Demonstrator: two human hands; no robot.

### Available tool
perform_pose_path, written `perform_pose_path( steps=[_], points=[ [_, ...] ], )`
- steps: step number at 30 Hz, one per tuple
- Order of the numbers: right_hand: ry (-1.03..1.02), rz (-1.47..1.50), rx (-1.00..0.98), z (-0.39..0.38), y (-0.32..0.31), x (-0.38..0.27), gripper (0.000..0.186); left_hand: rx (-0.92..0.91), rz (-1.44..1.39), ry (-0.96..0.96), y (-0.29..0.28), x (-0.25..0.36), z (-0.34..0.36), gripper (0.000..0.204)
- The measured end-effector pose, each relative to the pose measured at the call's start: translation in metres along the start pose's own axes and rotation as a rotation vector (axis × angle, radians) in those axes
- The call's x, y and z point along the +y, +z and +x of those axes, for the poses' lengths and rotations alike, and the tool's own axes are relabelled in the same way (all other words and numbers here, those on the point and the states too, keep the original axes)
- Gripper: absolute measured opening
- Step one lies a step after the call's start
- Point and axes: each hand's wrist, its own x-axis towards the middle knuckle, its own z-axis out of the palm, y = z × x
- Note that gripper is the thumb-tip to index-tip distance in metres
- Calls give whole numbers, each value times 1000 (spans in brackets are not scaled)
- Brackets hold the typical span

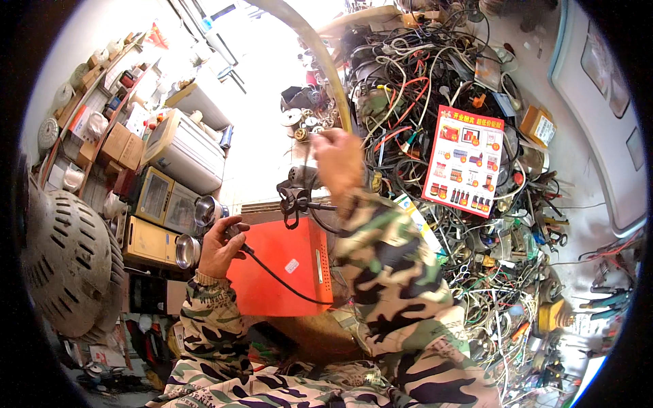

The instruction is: The person connects a battery to a charger using alligator clips, then uses a multimeter to measure voltage at the battery terminals. They adjust the charger settings and continue testing the battery.

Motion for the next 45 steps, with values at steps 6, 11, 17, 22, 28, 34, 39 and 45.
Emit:
perform_pose_path(
  steps=[6, 11, 17, 22, 28, 34, 39, 45],
  points=[
    [62, 180, -149, -16, -126, 20, 19, 9, -181, 42, -1, 20, -30, 45],
    [122, 17, -180, -37, -162, 72, 21, -122, -336, 214, 30, 75, -35, 34],
    [223, 82, -183, -81, -168, 110, 21, -17, -159, 351, 73, 122, -20, 33],
    [255, 85, -192, -106, -165, 109, 22, -21, -375, 326, 80, 135, 29, 35],
    [74, -195, 49, -112, -179, 144, 40, -8, -551, 289, 84, 132, 72, 15],
    [-230, -415, 172, -142, -172, 71, 43, -110, -576, 224, 100, 129, 65, 19],
    [-154, -110, -202, -159, -170, 32, 47, -128, -533, 255, 113, 133, 66, 25],
    [-201, -17, -26, -169, -154, 23, 21, -307, -492, 295, 137, 143, 65, 30]
  ],
)
